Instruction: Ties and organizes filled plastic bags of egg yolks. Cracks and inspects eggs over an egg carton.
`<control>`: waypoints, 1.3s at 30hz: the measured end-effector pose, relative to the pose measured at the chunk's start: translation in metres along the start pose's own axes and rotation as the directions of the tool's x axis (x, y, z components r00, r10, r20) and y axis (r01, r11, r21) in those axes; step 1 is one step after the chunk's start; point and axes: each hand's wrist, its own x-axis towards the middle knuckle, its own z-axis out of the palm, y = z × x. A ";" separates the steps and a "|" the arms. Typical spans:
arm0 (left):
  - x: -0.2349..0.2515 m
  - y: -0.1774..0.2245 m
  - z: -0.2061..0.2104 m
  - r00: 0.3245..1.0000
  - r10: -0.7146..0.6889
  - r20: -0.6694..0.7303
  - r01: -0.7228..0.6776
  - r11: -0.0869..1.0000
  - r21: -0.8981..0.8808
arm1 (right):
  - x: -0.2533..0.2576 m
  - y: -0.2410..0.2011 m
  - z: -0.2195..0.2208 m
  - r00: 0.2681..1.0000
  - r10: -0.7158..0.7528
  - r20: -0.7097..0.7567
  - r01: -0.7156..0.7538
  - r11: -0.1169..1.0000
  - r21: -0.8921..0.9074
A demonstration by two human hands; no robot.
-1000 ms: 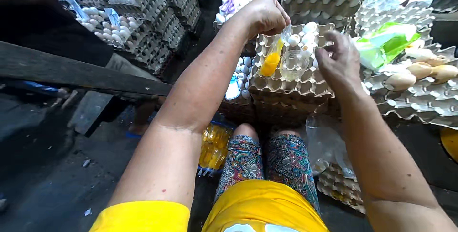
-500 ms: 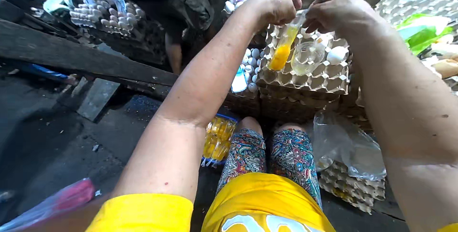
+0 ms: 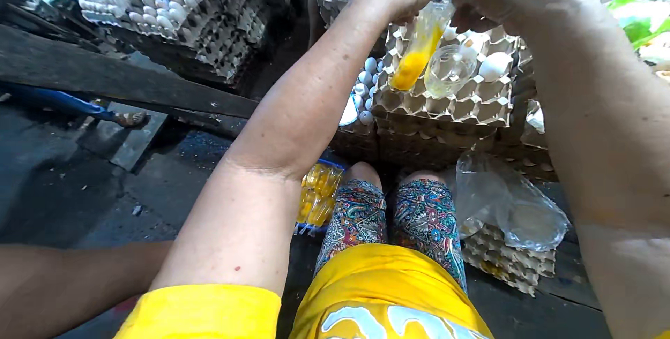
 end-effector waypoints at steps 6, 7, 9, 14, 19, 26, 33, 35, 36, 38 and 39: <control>-0.006 0.013 0.002 0.996 0.086 0.005 -0.085 0.992 -0.096 | 0.013 0.007 0.000 0.998 0.068 0.007 -0.067 0.995 -0.073; -0.007 0.012 0.004 0.994 0.111 0.008 -0.110 0.988 -0.111 | 0.016 0.009 0.002 0.998 0.057 0.033 -0.054 0.994 -0.091; -0.012 0.011 0.003 0.991 0.127 0.033 -0.122 0.983 -0.134 | 0.023 0.013 0.003 0.997 0.030 0.065 -0.023 0.993 -0.113; -0.019 0.013 -0.013 0.995 0.078 0.055 -0.076 0.996 -0.041 | 0.022 0.009 -0.006 0.997 -0.063 0.043 0.068 0.989 -0.131; -0.023 0.016 -0.014 0.997 0.081 0.014 -0.080 0.996 -0.038 | 0.016 0.001 -0.004 0.992 -0.123 0.030 0.127 0.976 -0.176; -0.025 0.013 -0.015 0.996 0.093 -0.008 -0.093 0.995 -0.024 | 0.009 -0.001 -0.005 0.997 -0.079 0.002 0.079 0.994 0.073; -0.027 0.015 -0.017 0.995 0.079 -0.061 -0.081 0.996 -0.025 | -0.001 -0.011 -0.006 0.998 -0.056 -0.024 0.054 0.997 -0.049; -0.023 0.012 -0.018 0.997 0.057 -0.056 -0.059 0.998 -0.030 | 0.004 -0.009 -0.004 0.996 -0.093 0.017 0.094 0.986 -0.136; -0.022 0.011 -0.017 0.997 0.053 -0.052 -0.055 0.998 -0.036 | 0.008 -0.008 -0.003 0.993 -0.107 0.044 0.113 0.979 -0.172; -0.022 0.010 -0.018 0.998 0.048 -0.044 -0.050 0.998 -0.035 | 0.011 -0.008 0.001 0.993 -0.111 0.047 0.118 0.976 -0.185; -0.023 0.010 -0.019 0.998 0.054 -0.044 -0.055 0.998 -0.035 | 0.012 -0.009 0.001 0.993 -0.117 0.029 0.120 0.979 -0.168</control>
